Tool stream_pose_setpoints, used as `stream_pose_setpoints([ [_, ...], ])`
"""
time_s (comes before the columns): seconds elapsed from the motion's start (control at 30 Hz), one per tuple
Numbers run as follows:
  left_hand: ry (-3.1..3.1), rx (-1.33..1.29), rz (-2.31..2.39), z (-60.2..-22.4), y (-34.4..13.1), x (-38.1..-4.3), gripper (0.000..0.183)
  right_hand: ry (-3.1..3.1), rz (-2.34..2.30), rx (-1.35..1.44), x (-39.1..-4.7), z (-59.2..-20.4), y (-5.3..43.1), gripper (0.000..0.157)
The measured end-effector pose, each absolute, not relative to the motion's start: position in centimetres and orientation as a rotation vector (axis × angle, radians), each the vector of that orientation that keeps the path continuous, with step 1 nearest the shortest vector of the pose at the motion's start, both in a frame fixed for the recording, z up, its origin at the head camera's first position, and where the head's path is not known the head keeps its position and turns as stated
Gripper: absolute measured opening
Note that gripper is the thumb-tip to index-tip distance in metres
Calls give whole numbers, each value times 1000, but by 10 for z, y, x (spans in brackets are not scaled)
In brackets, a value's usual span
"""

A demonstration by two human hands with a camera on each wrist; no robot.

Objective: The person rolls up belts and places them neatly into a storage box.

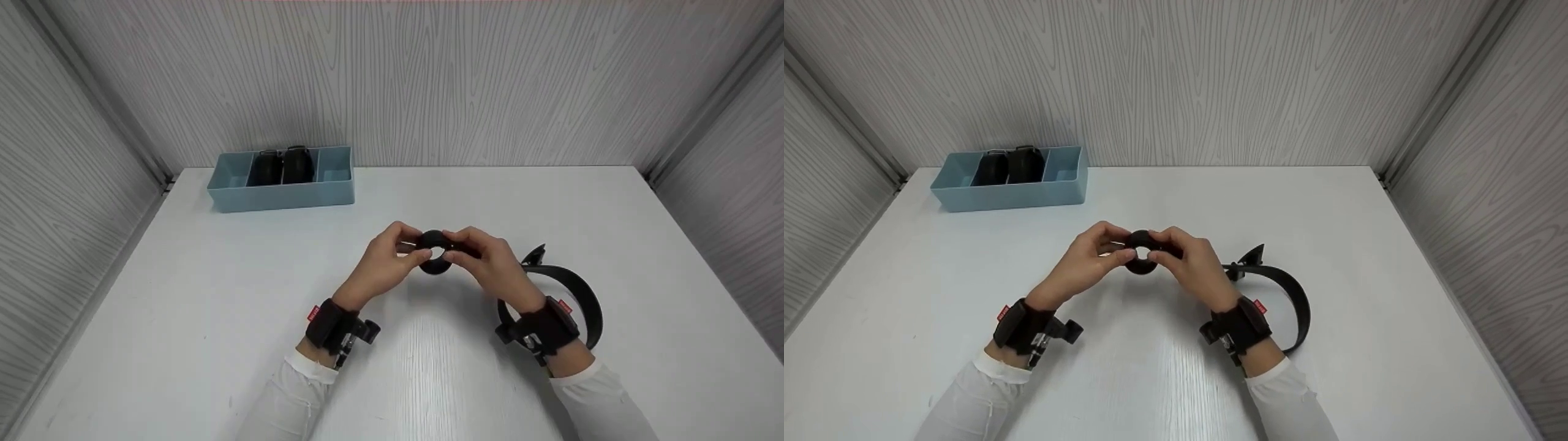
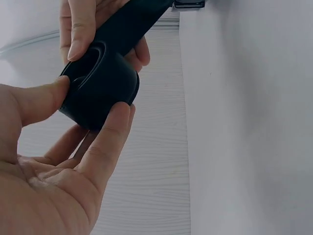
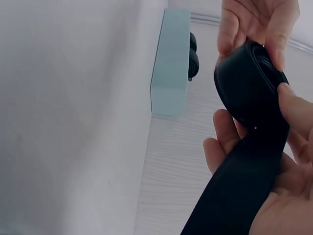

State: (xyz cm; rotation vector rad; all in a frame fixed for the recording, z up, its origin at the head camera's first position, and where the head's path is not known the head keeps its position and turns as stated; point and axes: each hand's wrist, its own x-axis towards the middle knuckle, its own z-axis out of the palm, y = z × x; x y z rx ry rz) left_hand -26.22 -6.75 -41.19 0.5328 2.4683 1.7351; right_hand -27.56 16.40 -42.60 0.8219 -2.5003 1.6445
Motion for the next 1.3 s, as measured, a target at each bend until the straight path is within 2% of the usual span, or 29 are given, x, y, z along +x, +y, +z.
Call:
stream_pose_setpoints([
  [0.23,2548,504,1535,-412,-68,-261,28,-2569,1438,1037,-277,-427,164,32],
  [0.4,2568,479,1611,-412,-64,-259,27,-2543,1507,952,-276,-427,162,31],
  [0.63,2508,365,1883,-410,-62,-260,31,-2492,1610,740,-274,-424,160,40],
  [0.97,2315,375,2040,-411,-59,-261,33,-2448,1778,689,-273,-423,159,24],
  [1.3,2509,480,1662,-408,-70,-260,30,-2628,1564,860,-274,-420,165,23],
])
